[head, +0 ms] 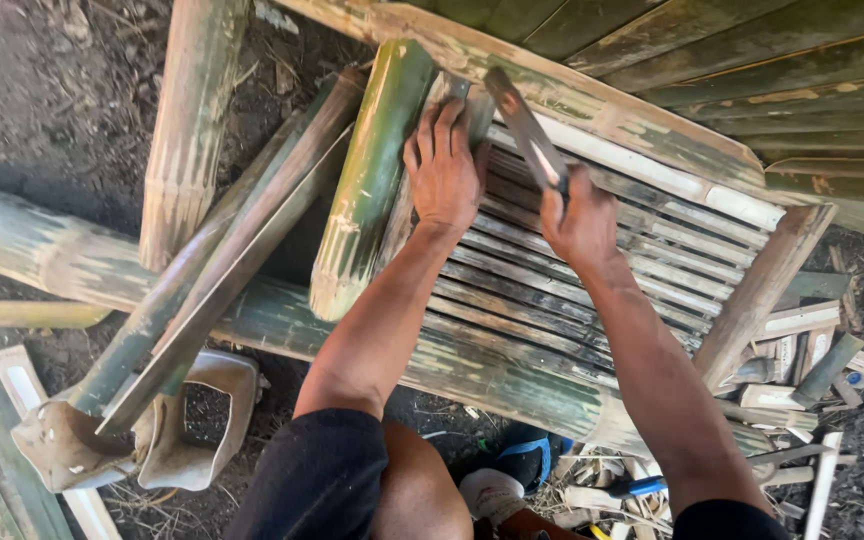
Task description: The person is assembling a bamboo structure by placing split bamboo slats into a frame. They use a hammer to secure the slats and a saw to trim the excess length of each piece. The process is repeated for multiple slats.
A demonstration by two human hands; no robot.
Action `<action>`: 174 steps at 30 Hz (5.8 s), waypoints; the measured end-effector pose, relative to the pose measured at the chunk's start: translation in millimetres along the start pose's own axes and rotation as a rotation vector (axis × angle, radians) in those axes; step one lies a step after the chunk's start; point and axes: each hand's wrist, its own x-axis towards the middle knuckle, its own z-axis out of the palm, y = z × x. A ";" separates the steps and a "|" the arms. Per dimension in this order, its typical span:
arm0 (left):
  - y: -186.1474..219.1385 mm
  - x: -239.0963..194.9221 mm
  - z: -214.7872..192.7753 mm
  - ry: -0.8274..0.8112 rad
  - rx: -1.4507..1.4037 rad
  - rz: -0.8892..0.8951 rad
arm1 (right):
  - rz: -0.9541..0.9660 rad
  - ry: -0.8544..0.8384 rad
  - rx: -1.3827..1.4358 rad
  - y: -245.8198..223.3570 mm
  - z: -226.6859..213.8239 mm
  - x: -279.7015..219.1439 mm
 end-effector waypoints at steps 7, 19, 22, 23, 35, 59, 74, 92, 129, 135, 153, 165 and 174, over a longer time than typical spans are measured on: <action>0.4 -0.4 0.5 -0.030 0.005 -0.016 | 0.153 -0.136 -0.099 6.4 -3.7 2.9; -2.0 -3.3 3.6 0.006 -0.008 0.004 | -0.010 0.055 0.114 -19.9 -29.1 0.2; -1.8 -3.1 5.8 0.002 -0.001 0.008 | 0.107 -0.110 -0.038 -27.6 -21.7 11.2; -1.5 -6.8 5.3 0.006 -0.004 0.003 | 0.218 -0.232 -0.138 -30.7 -19.4 14.1; -2.3 0.4 2.0 0.000 -0.036 0.028 | 0.401 -0.177 0.056 -31.1 -25.5 1.6; -225.2 -128.7 -305.7 -0.417 -0.416 -0.174 | 0.363 0.276 0.007 -104.8 -41.6 -181.3; 6.4 -75.4 -140.5 -1.055 0.469 1.234 | 0.878 -0.221 0.904 -230.1 47.6 -310.1; -34.7 -79.5 -82.1 -1.092 0.317 1.182 | 1.118 -0.194 1.188 -269.4 89.3 -288.6; 60.6 -79.5 -99.8 -1.392 0.909 1.222 | 1.207 -1.001 -0.459 32.8 -230.0 -460.6; 59.7 -70.1 -75.4 -1.527 0.785 1.245 | 1.331 -0.259 -0.023 19.6 -122.2 -573.4; 317.6 -303.5 9.3 -1.075 0.065 0.263 | 1.093 0.620 0.309 -80.2 -147.3 -515.0; 342.5 -356.8 33.5 -0.988 0.092 0.269 | 1.077 0.385 0.218 -51.6 -149.3 -498.6; 291.8 -331.9 8.5 -1.032 0.176 0.774 | 1.095 0.318 0.111 -41.3 -141.2 -502.6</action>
